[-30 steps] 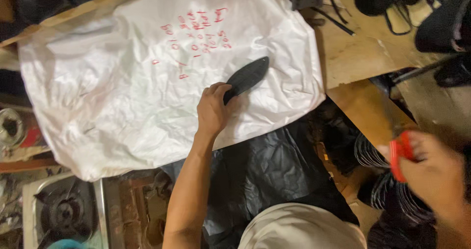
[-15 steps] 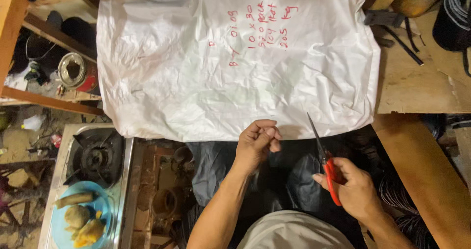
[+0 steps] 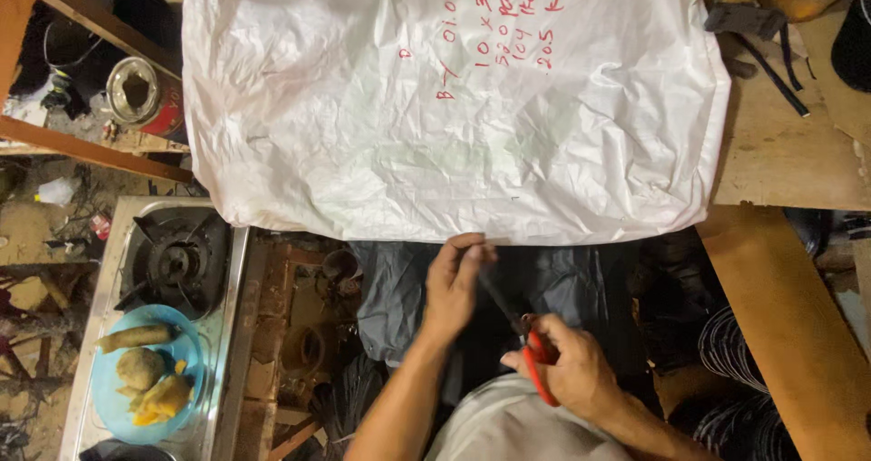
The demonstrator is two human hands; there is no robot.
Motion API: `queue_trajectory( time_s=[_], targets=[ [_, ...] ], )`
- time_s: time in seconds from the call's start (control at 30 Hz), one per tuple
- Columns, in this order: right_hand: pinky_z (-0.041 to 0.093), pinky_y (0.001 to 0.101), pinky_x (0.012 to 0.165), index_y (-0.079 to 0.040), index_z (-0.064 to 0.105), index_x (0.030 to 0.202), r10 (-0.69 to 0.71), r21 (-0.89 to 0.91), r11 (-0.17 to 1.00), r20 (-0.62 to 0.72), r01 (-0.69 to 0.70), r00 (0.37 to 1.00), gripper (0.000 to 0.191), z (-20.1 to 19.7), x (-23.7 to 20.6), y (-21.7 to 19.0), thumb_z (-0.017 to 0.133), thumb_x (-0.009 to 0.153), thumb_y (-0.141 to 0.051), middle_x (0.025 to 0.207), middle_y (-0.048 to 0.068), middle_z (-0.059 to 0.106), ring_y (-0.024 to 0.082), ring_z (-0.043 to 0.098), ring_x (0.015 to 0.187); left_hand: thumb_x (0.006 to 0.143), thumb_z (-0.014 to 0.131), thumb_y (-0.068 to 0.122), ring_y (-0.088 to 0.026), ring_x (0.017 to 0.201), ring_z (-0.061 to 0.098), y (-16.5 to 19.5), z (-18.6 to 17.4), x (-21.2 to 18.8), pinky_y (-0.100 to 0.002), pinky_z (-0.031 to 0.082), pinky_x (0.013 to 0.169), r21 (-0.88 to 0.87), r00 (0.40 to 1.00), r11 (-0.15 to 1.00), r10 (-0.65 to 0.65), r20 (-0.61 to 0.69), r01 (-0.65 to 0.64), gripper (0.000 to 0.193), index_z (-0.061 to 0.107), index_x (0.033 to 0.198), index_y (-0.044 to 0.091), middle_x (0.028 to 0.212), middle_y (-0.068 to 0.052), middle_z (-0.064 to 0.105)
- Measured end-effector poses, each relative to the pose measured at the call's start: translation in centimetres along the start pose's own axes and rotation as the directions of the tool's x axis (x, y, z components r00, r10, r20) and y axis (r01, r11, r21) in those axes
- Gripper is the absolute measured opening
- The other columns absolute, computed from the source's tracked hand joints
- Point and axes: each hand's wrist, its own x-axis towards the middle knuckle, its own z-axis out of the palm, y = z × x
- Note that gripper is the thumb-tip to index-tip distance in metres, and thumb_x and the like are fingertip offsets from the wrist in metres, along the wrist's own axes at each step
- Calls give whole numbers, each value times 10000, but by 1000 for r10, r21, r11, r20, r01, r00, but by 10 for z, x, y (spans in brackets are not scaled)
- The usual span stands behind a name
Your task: The person trims the edges of black rubber shoe soles with red-handled scissors, working one sole at a time and placing finished soles on a white sack. They gather a bundle of trimmed soles from the floor, then pick up a brush and apply a coating to a sole.
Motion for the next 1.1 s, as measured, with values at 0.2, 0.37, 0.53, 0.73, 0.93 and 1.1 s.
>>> queue_trajectory(
  time_s=[0.2,0.37,0.53,0.73,0.93,1.1],
  targets=[
    [475,280,480,-27,662,897,111,130,987,-134,-93,985,319,-22,5,34,876,757,-216,654,28,617,93,541,543,744,664,-30,-311,1243,556,66,-78,-29,-444,456,938,761,783,424,-167,599,-491,441,718,1159,111,1278,-100,649],
    [469,252,455,-14,645,911,176,266,954,-122,-139,977,302,-23,6,53,841,781,-203,671,25,646,85,567,516,695,647,-71,-328,1332,494,92,-104,-43,-473,410,1055,802,750,240,-284,597,-547,700,670,1340,201,1438,-99,550],
    [473,252,466,-6,654,918,238,251,942,-29,-224,971,320,-14,5,47,852,772,-211,671,42,646,88,563,514,703,653,-64,-379,1379,425,103,-118,-51,-503,358,1082,744,705,132,-248,664,-655,843,612,1461,305,1589,-157,330],
    [484,257,480,-3,666,934,292,220,930,46,-295,955,331,-15,8,30,853,771,-222,701,41,668,95,569,531,728,700,155,-376,1480,398,97,-117,-43,-495,319,1176,606,714,541,-14,700,-583,509,703,1235,206,1566,-137,444],
    [533,255,514,-13,670,1059,237,145,960,36,-239,971,399,-17,21,15,844,757,-207,723,22,692,83,629,592,1027,644,154,-240,1162,639,67,-84,-26,-381,503,1036,52,990,998,-33,137,26,243,646,1231,20,1195,-104,715],
    [522,246,524,13,662,1048,-61,103,993,-6,61,998,407,-31,27,6,859,750,-180,707,20,685,72,632,590,1021,642,76,-181,1049,659,49,-50,-2,-367,530,964,-560,995,823,-91,40,98,245,570,1242,-2,1147,-86,688]
  ],
)
